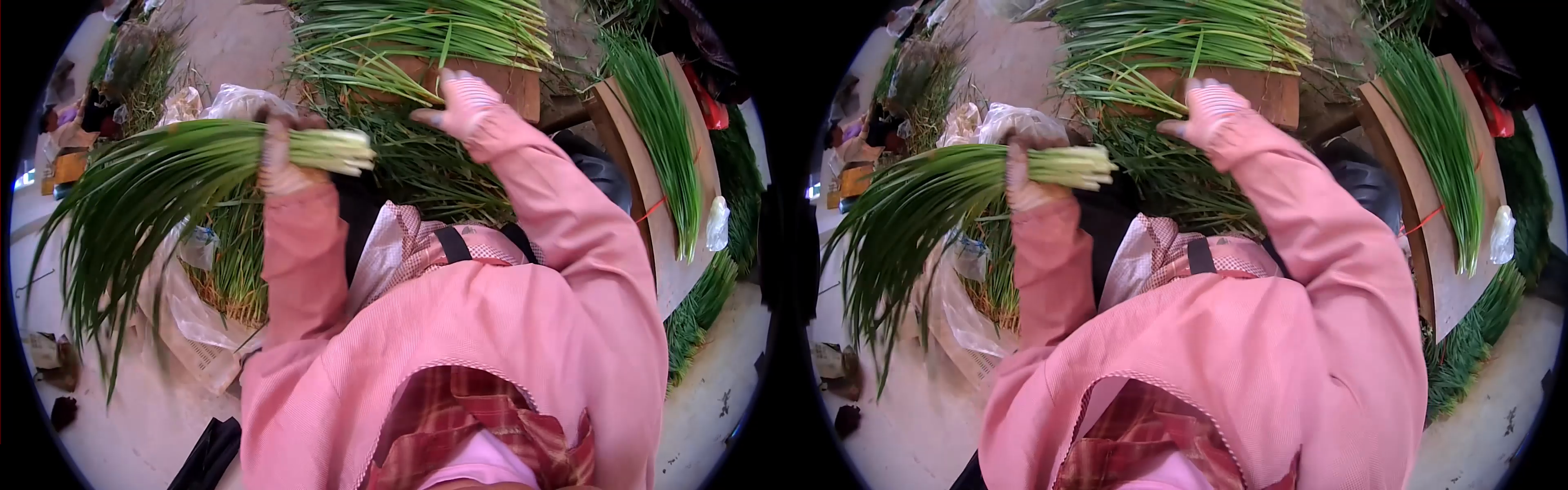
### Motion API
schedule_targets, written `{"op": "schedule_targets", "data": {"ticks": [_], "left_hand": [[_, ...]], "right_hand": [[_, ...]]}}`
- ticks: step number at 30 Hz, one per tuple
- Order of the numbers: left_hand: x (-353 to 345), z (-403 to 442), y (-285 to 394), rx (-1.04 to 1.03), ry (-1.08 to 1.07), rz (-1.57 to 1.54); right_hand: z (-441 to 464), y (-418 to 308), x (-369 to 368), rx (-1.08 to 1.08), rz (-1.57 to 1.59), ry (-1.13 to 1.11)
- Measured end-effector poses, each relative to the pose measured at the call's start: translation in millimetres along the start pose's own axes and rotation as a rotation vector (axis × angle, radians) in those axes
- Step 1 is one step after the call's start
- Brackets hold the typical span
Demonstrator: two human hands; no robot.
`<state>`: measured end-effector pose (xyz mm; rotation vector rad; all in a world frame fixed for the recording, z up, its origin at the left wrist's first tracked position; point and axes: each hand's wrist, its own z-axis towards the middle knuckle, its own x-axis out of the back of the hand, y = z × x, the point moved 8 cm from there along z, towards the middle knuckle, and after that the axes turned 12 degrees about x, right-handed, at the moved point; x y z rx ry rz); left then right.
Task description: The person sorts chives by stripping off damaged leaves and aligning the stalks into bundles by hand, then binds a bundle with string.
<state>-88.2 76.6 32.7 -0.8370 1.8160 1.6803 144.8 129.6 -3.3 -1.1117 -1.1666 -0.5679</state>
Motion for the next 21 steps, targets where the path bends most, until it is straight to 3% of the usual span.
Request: {"op": "schedule_targets", "data": {"ticks": [3, 6, 8, 10, 12, 14, 18, 20, 21], "left_hand": [[-23, -15, -30, 0.138, 0.014, -0.188], [-27, -15, -41, 0.218, -0.028, -0.312], [-15, -9, -56, 0.37, 0.152, -0.237], [-19, 1, -64, 0.351, 0.047, -0.237], [-29, 12, -71, 0.355, -0.045, -0.245], [-29, 23, -80, 0.41, -0.048, -0.3], [-30, 31, -74, 0.261, -0.001, -0.126], [-30, 40, -102, 0.577, -0.035, -0.212], [-54, 27, -88, 0.328, 0.018, -0.218]], "right_hand": [[25, -11, -27, 0.09, -0.234, 0.134], [20, -26, -59, 0.252, -0.196, -0.013], [-8, -37, -79, 0.415, -0.169, -0.101], [-42, -25, -114, 0.436, -0.137, -0.323], [-78, 30, -181, 0.193, -0.102, -0.825], [-110, 38, -151, 0.065, -0.026, -1.02], [-112, 34, -51, 0.091, 0.221, -0.549], [-100, 31, -9, 0.101, 0.389, -0.307], [-94, 35, 4, 0.059, 0.672, -0.061]]}}
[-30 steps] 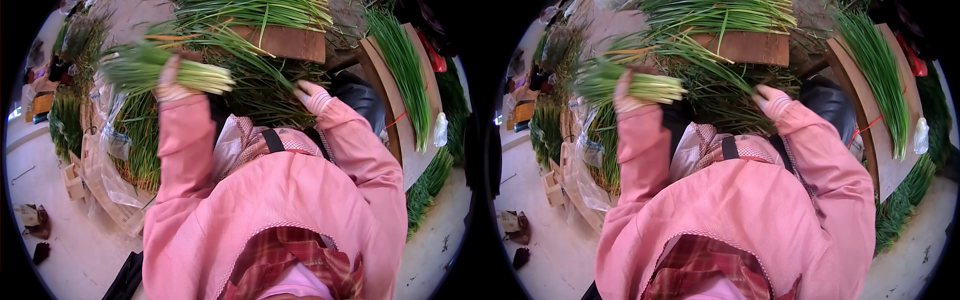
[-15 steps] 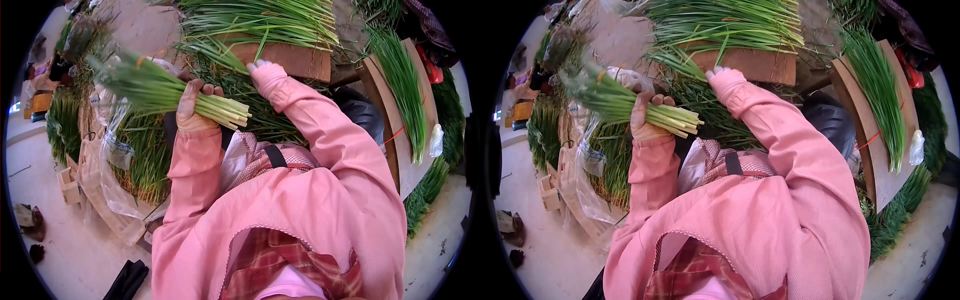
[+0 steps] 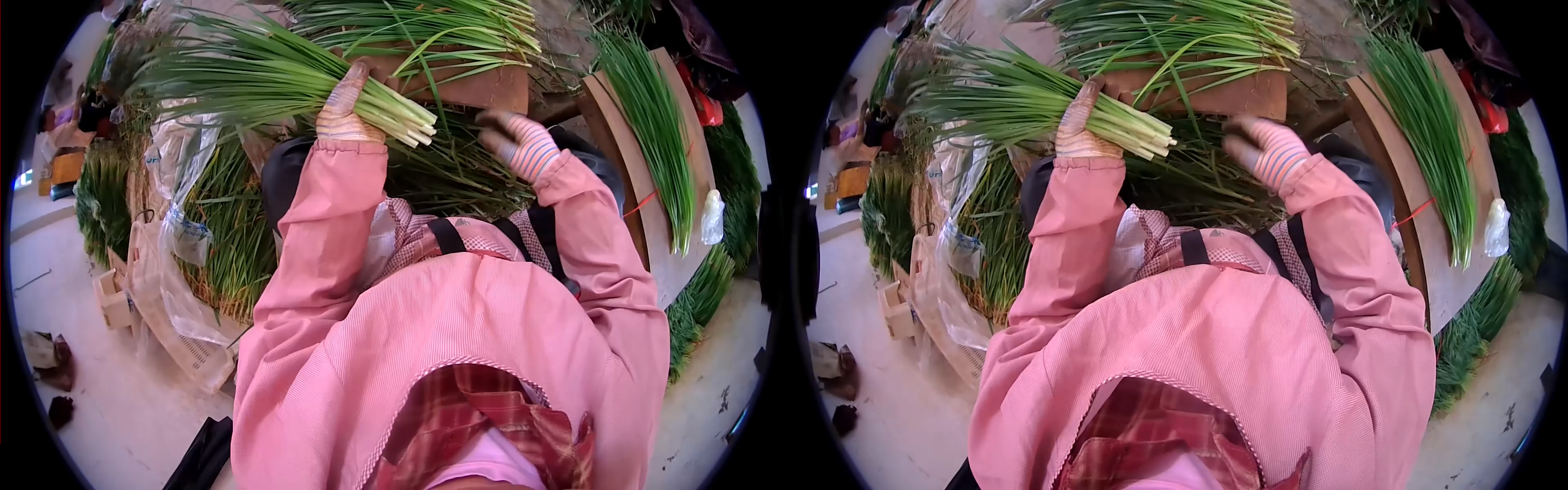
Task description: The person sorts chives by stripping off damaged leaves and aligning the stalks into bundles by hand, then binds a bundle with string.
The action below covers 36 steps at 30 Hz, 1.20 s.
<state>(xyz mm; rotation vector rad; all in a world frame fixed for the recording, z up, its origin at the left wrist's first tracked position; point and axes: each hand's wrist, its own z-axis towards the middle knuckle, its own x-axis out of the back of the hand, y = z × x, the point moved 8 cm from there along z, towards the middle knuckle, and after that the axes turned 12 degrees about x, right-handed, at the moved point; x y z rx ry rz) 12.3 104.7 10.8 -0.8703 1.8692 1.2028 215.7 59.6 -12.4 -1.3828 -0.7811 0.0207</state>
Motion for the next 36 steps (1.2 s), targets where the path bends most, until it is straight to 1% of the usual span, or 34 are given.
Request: {"op": "schedule_targets", "data": {"ticks": [1, 2, 3, 4, 5, 7, 8, 9, 10, 11, 12, 13, 14, 15, 17, 18, 19, 21, 22, 23, 24, 25, 26, 27, 28, 29, 30, 31, 33, 34, 35, 36], "left_hand": [[-10, 0, -7, 0.006, -0.011, 0.005], [-13, 0, -8, -0.036, 0.017, -0.016], [-18, 0, -11, -0.078, 0.05, -0.037], [-19, -6, -12, -0.114, 0.196, -0.065], [-21, -1, -16, -0.111, 0.191, -0.061], [-7, 9, -48, 0.179, 0.367, -0.055], [-28, -1, -62, 0.088, 0.183, 0.043], [-23, 0, -73, 0.06, 0.308, -0.059], [-26, 3, -76, 0.116, 0.258, -0.033], [-27, 5, -79, 0.164, 0.211, -0.013], [-23, 6, -77, 0.152, 0.218, -0.018], [-15, 9, -77, 0.164, 0.294, 0.044], [-6, 12, -76, 0.18, 0.367, 0.104], [3, 23, -74, 0.169, 0.367, 0.091], [30, 42, -98, 0.523, 0.326, 0.327], [38, 46, -101, 0.357, 0.395, 0.401], [28, 57, -103, 0.423, 0.329, 0.672], [5, 42, -103, 0.126, 0.339, 0.465], [2, 49, -101, 0.169, 0.473, 0.637], [-22, 50, -103, 0.067, 0.371, 0.941], [-23, 50, -105, 0.079, 0.354, 0.968], [-20, 52, -108, 0.09, 0.336, 0.995], [-9, 72, -134, 0.228, 0.29, 1.105], [-7, 77, -145, 0.268, 0.249, 1.134], [-12, 77, -148, 0.308, 0.206, 1.163], [-14, 67, -147, 0.249, 0.172, 1.113], [-60, 25, -115, -0.007, -0.044, 0.689], [-56, 25, -123, 0.084, -0.088, 0.448], [-59, 13, -128, 0.221, -0.272, 0.109], [-53, 7, -124, 0.274, -0.259, 0.206], [-35, -1, -128, 0.404, -0.094, 0.253], [-32, -5, -132, 0.429, -0.088, 0.276]], "right_hand": [[3, -1, 15, 0.056, 0.266, 0.256], [8, -1, 14, 0.059, 0.261, 0.268], [8, 4, 24, 0.105, 0.622, 0.52], [6, 12, 29, 0.155, 0.985, 0.768], [8, 15, 27, 0.186, 1.031, 0.854], [23, 11, 0, 0.037, 1.066, 0.888], [26, -4, -15, 0.075, 1.075, 0.843], [26, -18, -23, 0.118, 1.081, 0.795], [22, -15, -22, 0.053, 1.027, 0.816], [23, -10, -22, 0.053, 1.028, 0.81], [25, -8, -23, 0.124, 1.049, 0.712], [27, -10, -21, 0.2, 1.066, 0.614], [21, -2, -14, 0.131, 0.977, 0.584], [18, 7, 2, 0.101, 0.728, 0.561], [14, -6, 13, 0.036, 0.693, 0.432], [14, -13, 14, -0.025, 0.613, 0.335], [15, -25, 14, -0.041, 0.462, 0.209], [23, -22, 2, 0.042, 0.331, 0.093], [33, -9, -9, -0.052, 0.225, 0.101], [21, -12, -1, 0.0, 0.147, 0.192], [20, 6, -5, -0.29, 0.862, 0.491], [18, 17, -26, -0.595, 1.576, 0.775], [19, 28, -22, -0.597, 1.638, 0.764], [23, 31, -6, -0.305, 1.128, 0.485], [24, 7, 11, -0.043, 0.582, 0.385], [12, -4, 21, -0.005, 0.618, 0.432], [7, 10, 31, 0.031, 0.539, 0.402], [7, -20, 37, 0.054, 0.704, 0.442], [-13, -6, 47, -0.221, 0.67, 0.354], [-18, -19, 46, -0.276, 0.693, 0.458], [-25, -18, 44, -0.263, 0.817, 0.315], [-30, -20, 42, -0.229, 0.915, 0.246]]}}
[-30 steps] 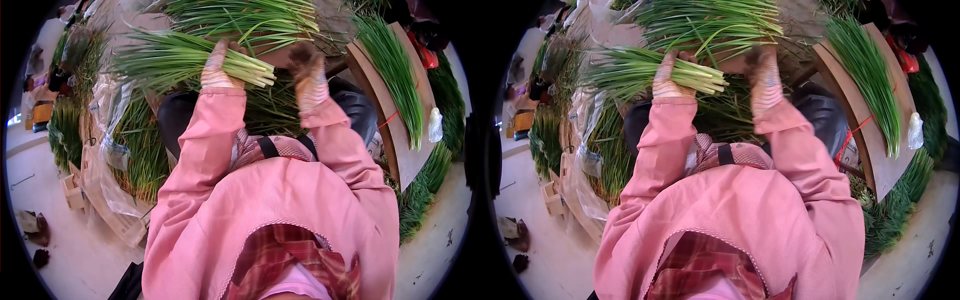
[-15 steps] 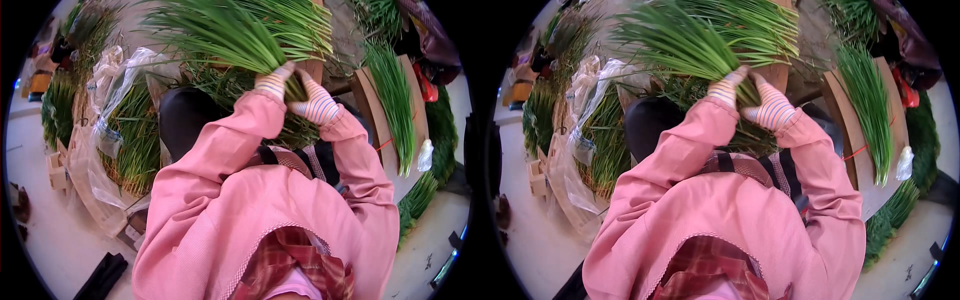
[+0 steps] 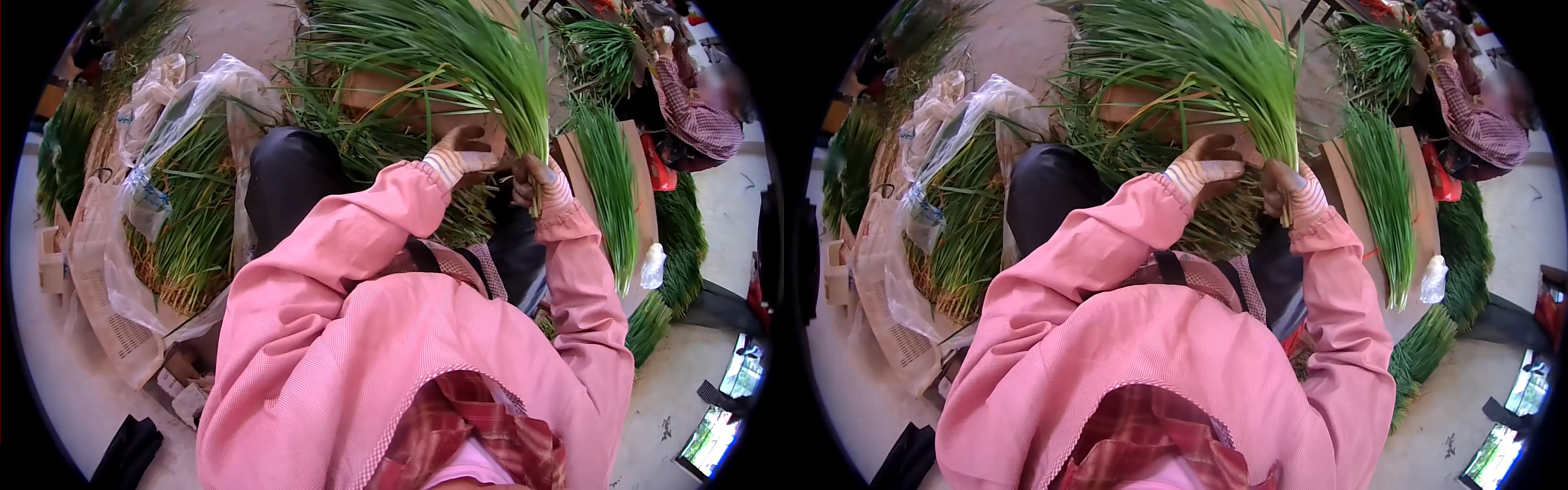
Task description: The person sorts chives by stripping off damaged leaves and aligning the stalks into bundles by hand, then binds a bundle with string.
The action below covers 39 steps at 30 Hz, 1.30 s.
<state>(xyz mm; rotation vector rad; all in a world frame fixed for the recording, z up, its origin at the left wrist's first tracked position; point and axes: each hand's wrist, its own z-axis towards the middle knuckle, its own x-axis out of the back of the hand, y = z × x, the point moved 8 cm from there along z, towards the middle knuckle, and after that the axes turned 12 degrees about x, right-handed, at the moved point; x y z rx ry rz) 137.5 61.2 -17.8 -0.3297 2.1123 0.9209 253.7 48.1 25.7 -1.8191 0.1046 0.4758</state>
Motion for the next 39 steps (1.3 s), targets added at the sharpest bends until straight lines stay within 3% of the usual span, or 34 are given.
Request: {"op": "schedule_targets", "data": {"ticks": [2, 7, 9, 11, 15, 22, 24, 25, 27, 30, 35, 37, 39], "left_hand": [[6, 3, -11, 0.024, -0.001, 0.019], [31, -26, 35, -0.516, 0.371, 0.046], [35, -44, 57, -0.562, 0.549, 0.1], [37, -49, 76, -0.59, 0.502, 0.168], [38, -10, 60, -0.303, 0.33, 0.514], [12, 55, 64, -0.249, 0.372, 0.902], [-2, 60, 65, -0.341, 0.354, 1.089], [-13, 59, 59, -0.373, 0.163, 0.988], [-33, 47, 67, -0.815, 0.096, 1.253], [-11, 71, 51, -0.216, 0.157, 1.145], [57, 71, 68, -0.216, 0.41, 0.617], [90, 72, 94, -0.252, 0.394, 0.531], [152, 77, 126, -0.084, 0.552, 0.365]], "right_hand": [[-9, 1, -1, -0.009, 0.081, -0.08], [-34, 4, -11, -0.115, 0.197, -0.025], [-42, 3, -10, -0.101, 0.179, -0.047], [-46, 2, -7, -0.091, 0.164, -0.07], [-54, 9, 0, -0.105, 0.239, -0.08], [-75, 2, -15, -0.146, 0.448, -0.185], [-84, -7, -16, -0.156, 0.517, -0.188], [-88, -11, -16, -0.153, 0.516, -0.175], [-97, -32, -25, -0.123, 0.538, -0.226], [-112, -56, -21, -0.079, 0.461, -0.144], [-135, -90, -13, 0.01, 0.345, -0.116], [-145, -102, -8, 0.042, 0.321, -0.035], [-158, -113, -6, 0.03, 0.246, -0.112]]}}
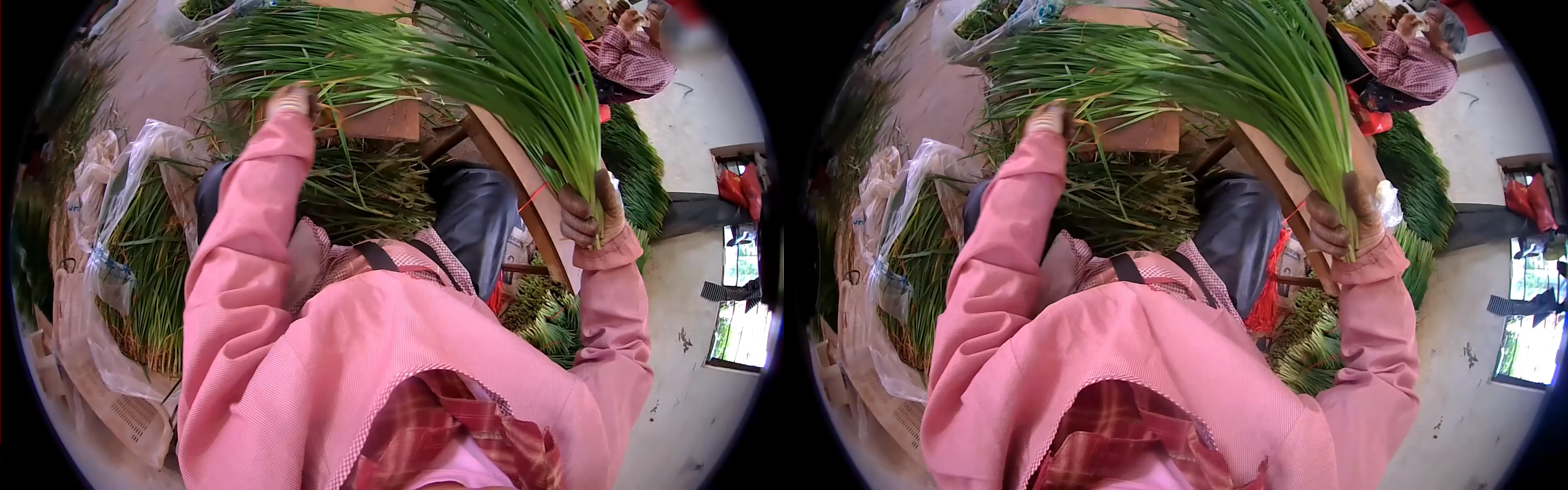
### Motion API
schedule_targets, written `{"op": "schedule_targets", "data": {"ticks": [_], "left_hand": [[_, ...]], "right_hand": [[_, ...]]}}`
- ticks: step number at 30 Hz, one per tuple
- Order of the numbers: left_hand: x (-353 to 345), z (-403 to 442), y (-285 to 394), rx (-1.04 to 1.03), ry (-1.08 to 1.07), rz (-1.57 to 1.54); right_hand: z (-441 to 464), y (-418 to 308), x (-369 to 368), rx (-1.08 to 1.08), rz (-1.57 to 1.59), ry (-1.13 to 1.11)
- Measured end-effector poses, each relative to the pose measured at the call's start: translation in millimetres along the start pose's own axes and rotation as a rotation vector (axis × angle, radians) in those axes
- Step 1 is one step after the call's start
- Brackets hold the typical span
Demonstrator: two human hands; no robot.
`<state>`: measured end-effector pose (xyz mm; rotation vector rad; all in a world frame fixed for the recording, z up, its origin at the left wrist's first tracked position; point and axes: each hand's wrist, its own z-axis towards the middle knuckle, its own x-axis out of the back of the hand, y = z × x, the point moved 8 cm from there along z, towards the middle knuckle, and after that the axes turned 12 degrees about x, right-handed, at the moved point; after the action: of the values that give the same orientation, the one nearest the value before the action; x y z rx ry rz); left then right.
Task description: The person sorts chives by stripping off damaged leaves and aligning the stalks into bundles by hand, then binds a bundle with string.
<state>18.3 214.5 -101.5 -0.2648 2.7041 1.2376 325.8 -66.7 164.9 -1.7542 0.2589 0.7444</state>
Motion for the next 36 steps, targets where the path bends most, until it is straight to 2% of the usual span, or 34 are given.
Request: {"op": "schedule_targets", "data": {"ticks": [1, 2, 4, 5, 6, 7, 8, 10, 11, 12, 13, 14, 16, 18, 19, 20, 21, 22, 23, 24, 26, 27, 29, 30, 33, 34, 36], "left_hand": [[34, -6, 21, -0.116, 0.187, 0.072], [74, -8, 48, -0.237, 0.465, 0.555], [125, -1, 48, -0.181, 0.317, -0.211], [158, 16, 73, -0.312, 0.462, 0.222], [167, 3, 87, -0.325, 0.533, 0.491], [156, -19, 89, -0.335, 0.548, 0.846], [135, -42, 83, -0.361, 0.482, 1.165], [63, -103, 56, -0.471, 0.176, 1.555], [3, -187, 47, -0.372, -0.04, 1.575], [-37, -215, 23, -0.398, -0.301, 1.642], [-68, -239, -4, -0.353, -0.506, 1.528], [-102, -265, -30, -0.246, -0.754, 1.488], [-163, -284, -81, -0.294, -1.169, 1.022], [-210, -300, -100, -0.197, -1.276, 0.484], [-227, -312, -88, -0.196, -1.356, 0.248], [-245, -288, -117, 0.225, -1.195, 0.054], [-244, -286, -110, 0.312, -1.246, -0.283], [-241, -283, -100, 0.392, -1.273, -0.62], [-234, -276, -94, 0.329, -1.219, -0.685], [-224, -268, -87, 0.265, -1.162, -0.745], [-207, -262, -70, 0.273, -1.094, -0.893], [-199, -256, -63, 0.225, -1.072, -0.86], [-192, -247, -52, 0.179, -1.041, -0.812], [-195, -244, -44, 0.14, -1.03, -0.737], [-220, -250, -22, 0.044, -1.068, -0.534], [-234, -258, -15, -0.013, -1.092, -0.457], [-261, -260, -18, 0.044, -1.128, -0.311]], "right_hand": [[-2, -8, -4, 0.039, -0.044, 0.009], [-6, -14, -6, 0.05, -0.048, 0.002], [-14, -29, -4, 0.133, -0.251, 0.054], [-16, -36, -7, 0.172, -0.325, 0.066], [-18, -42, -10, 0.209, -0.4, 0.081], [-14, -46, -4, 0.129, -0.736, 0.25], [-11, -58, 7, 0.038, -1.066, 0.421], [19, -74, 5, 0.485, -1.596, 0.247], [28, -69, -9, 0.41, -1.755, 0.3], [35, -66, -22, 0.326, -1.914, 0.347], [42, -58, -16, 0.332, -1.904, 0.338], [50, -47, -7, 0.444, -1.718, 0.304], [51, -30, -8, 0.524, -1.524, 0.263], [32, -10, -60, 0.817, -2.314, 0.198], [28, -6, -52, 0.243, -2.356, 0.342], [23, 9, -34, 0.351, -2.354, 0.334], [17, 24, -15, 0.457, -2.351, 0.323], [4, 27, -51, 0.477, -2.224, 0.247], [-5, 32, -57, 0.543, -2.258, 0.163], [-16, 36, -46, 0.531, -2.252, 0.174], [-25, 61, 11, 0.151, -1.862, 0.212], [-24, 66, 12, 0.17, -1.813, 0.181], [-15, 75, 19, 0.388, -1.423, 0.149], [-10, 70, 9, 0.352, -1.585, 0.159], [-1, 57, 35, 0.308, -1.725, 0.327], [2, 49, 38, 0.34, -1.647, 0.377], [5, 35, 46, 0.326, -1.554, 0.498]]}}
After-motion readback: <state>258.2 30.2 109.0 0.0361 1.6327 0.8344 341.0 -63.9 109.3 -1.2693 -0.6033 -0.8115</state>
